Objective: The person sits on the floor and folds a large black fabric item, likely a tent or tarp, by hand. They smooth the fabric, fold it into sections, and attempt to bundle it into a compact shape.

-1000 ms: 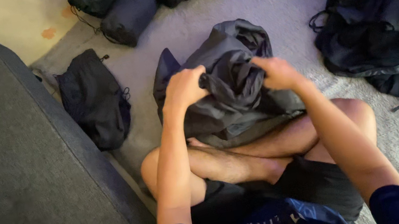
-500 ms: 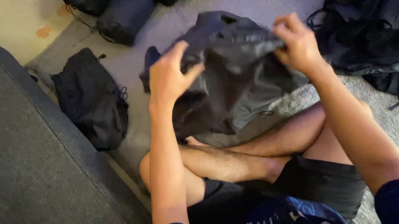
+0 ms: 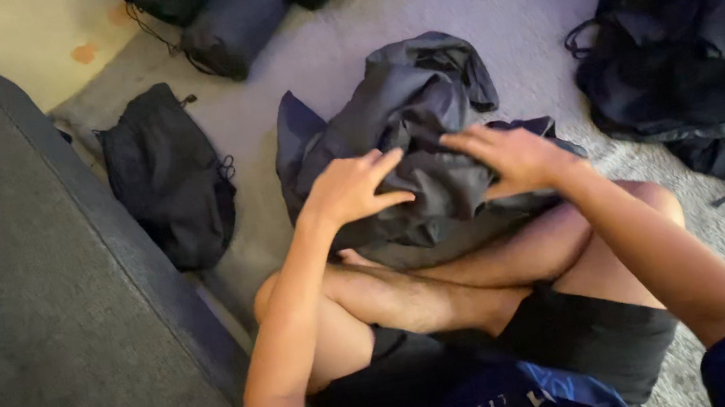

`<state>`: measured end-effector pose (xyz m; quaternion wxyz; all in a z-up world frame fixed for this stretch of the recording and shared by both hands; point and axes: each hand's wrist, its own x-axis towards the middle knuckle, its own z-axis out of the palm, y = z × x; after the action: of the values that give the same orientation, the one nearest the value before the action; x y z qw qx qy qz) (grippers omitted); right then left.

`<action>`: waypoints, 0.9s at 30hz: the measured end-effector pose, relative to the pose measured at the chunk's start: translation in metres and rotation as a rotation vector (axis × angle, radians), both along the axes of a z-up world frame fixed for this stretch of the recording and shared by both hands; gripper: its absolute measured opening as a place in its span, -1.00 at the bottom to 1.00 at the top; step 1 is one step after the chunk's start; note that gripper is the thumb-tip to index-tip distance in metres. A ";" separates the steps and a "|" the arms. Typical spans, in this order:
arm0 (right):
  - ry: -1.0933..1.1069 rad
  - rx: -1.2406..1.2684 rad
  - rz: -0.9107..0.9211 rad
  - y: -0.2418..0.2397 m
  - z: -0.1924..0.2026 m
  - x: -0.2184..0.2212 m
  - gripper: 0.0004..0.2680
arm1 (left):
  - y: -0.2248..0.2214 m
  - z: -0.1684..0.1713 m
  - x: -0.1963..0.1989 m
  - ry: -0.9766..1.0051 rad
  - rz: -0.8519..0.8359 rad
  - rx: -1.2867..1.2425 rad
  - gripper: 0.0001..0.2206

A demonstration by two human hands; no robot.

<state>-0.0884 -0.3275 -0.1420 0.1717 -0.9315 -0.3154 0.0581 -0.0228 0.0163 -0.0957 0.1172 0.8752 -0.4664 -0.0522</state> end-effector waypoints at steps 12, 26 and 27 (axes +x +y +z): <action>-0.490 -0.397 -0.032 0.063 -0.177 0.009 -0.55 | -0.036 -0.206 0.005 -0.224 -0.078 0.280 -0.51; -0.463 -0.379 -0.082 0.071 -0.188 0.008 -0.65 | -0.051 -0.202 -0.029 -0.132 0.077 0.378 0.23; -0.467 -0.387 -0.068 0.073 -0.189 0.009 -0.67 | -0.052 -0.194 -0.031 -0.076 0.074 0.411 0.34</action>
<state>-0.0797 -0.2542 -0.3312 -0.0844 -0.9451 -0.2979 -0.1045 -0.0538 -0.0355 -0.2892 -0.0793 0.8986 -0.4177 -0.1089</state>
